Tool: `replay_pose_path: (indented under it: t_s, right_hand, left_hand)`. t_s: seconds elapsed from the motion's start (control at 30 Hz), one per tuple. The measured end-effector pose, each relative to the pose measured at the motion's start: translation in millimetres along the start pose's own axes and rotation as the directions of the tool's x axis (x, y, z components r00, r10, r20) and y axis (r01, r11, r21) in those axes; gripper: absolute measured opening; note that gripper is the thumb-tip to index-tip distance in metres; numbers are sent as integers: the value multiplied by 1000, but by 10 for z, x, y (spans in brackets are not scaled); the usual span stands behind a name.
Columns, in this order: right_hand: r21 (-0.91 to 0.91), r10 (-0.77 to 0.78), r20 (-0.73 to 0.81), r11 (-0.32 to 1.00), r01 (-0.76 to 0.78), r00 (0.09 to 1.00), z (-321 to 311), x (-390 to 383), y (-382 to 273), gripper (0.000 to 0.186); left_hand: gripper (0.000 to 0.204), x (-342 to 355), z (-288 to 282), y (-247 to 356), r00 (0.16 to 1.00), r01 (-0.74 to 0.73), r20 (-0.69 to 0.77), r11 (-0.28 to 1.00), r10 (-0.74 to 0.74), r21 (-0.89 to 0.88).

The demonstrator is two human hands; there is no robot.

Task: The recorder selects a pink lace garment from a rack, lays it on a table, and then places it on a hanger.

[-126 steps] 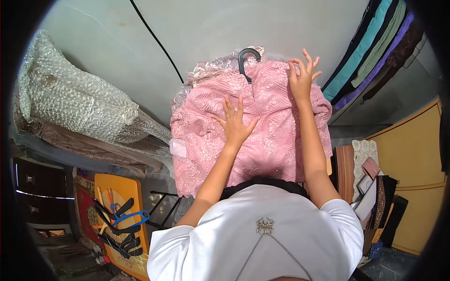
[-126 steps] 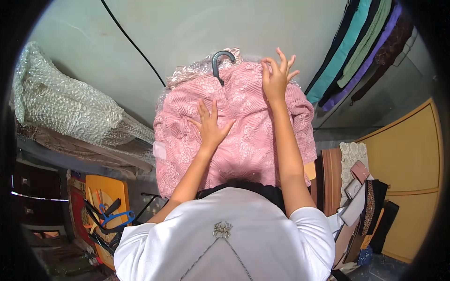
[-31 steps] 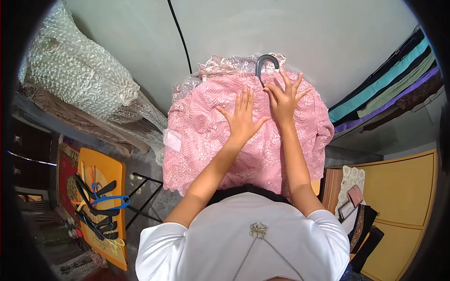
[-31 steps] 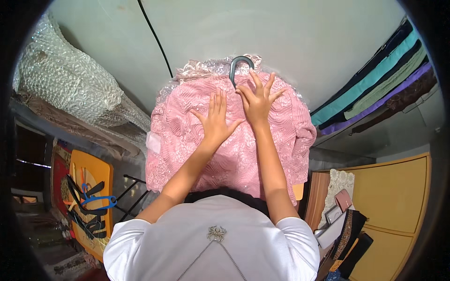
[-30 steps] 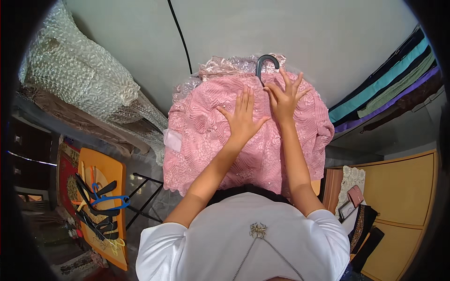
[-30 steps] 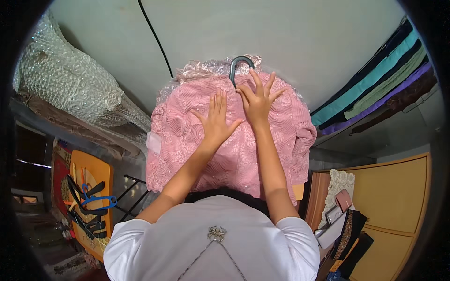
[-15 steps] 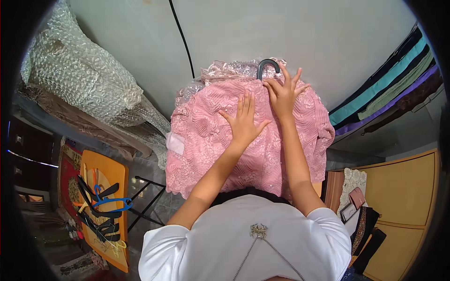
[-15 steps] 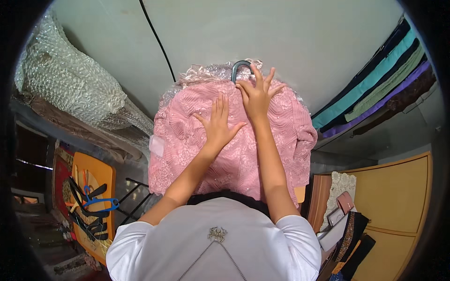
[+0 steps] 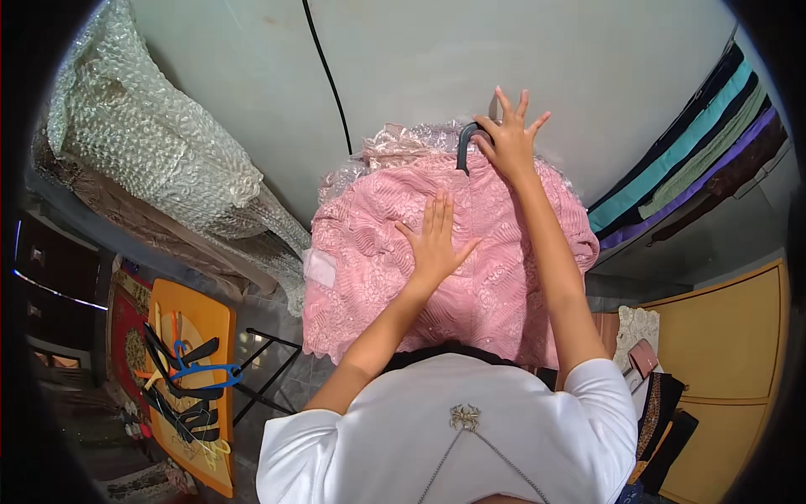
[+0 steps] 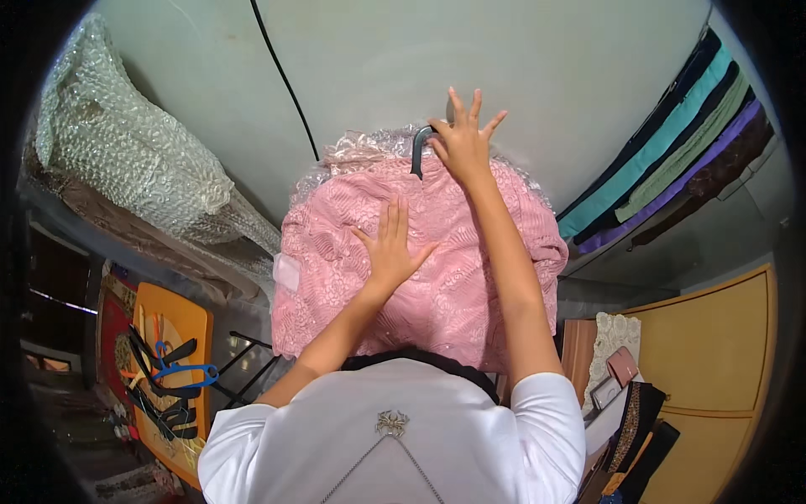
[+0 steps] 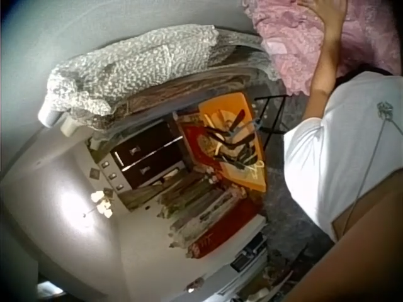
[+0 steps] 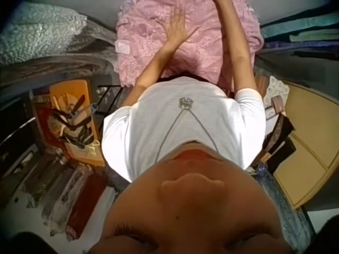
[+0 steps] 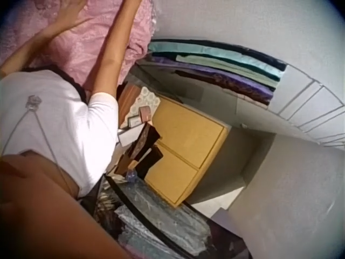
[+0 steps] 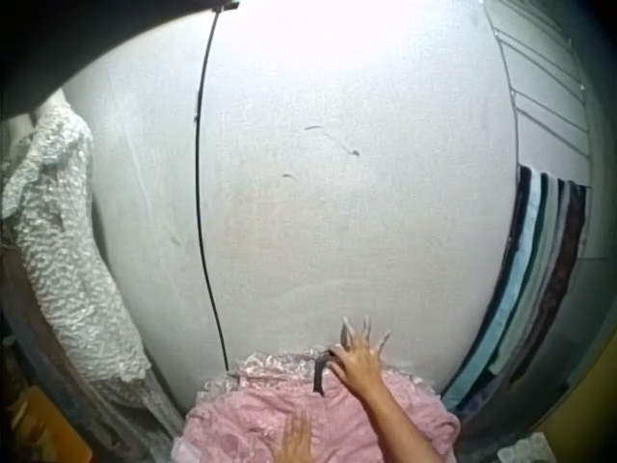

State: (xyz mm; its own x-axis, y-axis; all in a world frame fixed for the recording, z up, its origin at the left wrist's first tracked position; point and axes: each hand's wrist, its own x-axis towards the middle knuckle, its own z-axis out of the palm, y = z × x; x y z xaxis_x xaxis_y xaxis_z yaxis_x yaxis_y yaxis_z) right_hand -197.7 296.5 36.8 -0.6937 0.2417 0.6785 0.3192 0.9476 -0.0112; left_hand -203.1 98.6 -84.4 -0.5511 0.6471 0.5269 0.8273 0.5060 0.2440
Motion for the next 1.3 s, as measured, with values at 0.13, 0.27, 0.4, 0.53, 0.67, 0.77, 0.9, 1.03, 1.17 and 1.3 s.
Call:
replay_pose_path:
  t_s: [0.13,0.27,0.4,0.53,0.67,0.77,0.9,1.03,1.17,1.3]
  right_hand:
    - [15,-46,-103,999,48,994,-74,79,-47,19]
    - [-37,-43,-300,999,33,953,-385,377,32,19]
    - [-111,-62,-391,994,19,918,-782,681,174,20]
    - [-119,-109,-474,991,59,874,-940,850,147,21]
    - [-113,-70,-467,993,19,881,-954,810,127,22]
    - [-96,-48,-443,995,6,895,-773,704,167,25]
    - [-106,-39,-289,994,8,957,-529,456,141,34]
    - [72,0,-51,997,4,999,-433,-241,-389,49]
    - [317,-616,193,776,546,764,-77,-1338,-437,50]
    - [51,-237,199,972,231,951,-295,-1301,87,45]
  left_hand:
    - [95,-55,-62,-19,999,2,44,1000,-1,-18]
    - [93,170,-394,-47,995,-82,-63,996,83,27]
    - [85,624,-829,-142,966,-25,-257,1000,27,9]
    - [55,1093,-1118,-375,902,51,-429,980,39,194]
    - [39,1239,-1222,-528,949,7,-316,998,11,57]
    - [35,1246,-1028,-634,965,2,-263,1000,5,26]
    - [32,1215,-600,-822,969,-10,-248,1000,9,0]
    - [33,1172,-486,-878,973,150,-180,988,-142,31]
    - [37,1190,-477,-605,961,7,-277,1000,-7,0]
    - [43,1183,-363,-757,973,-120,-192,990,132,69]
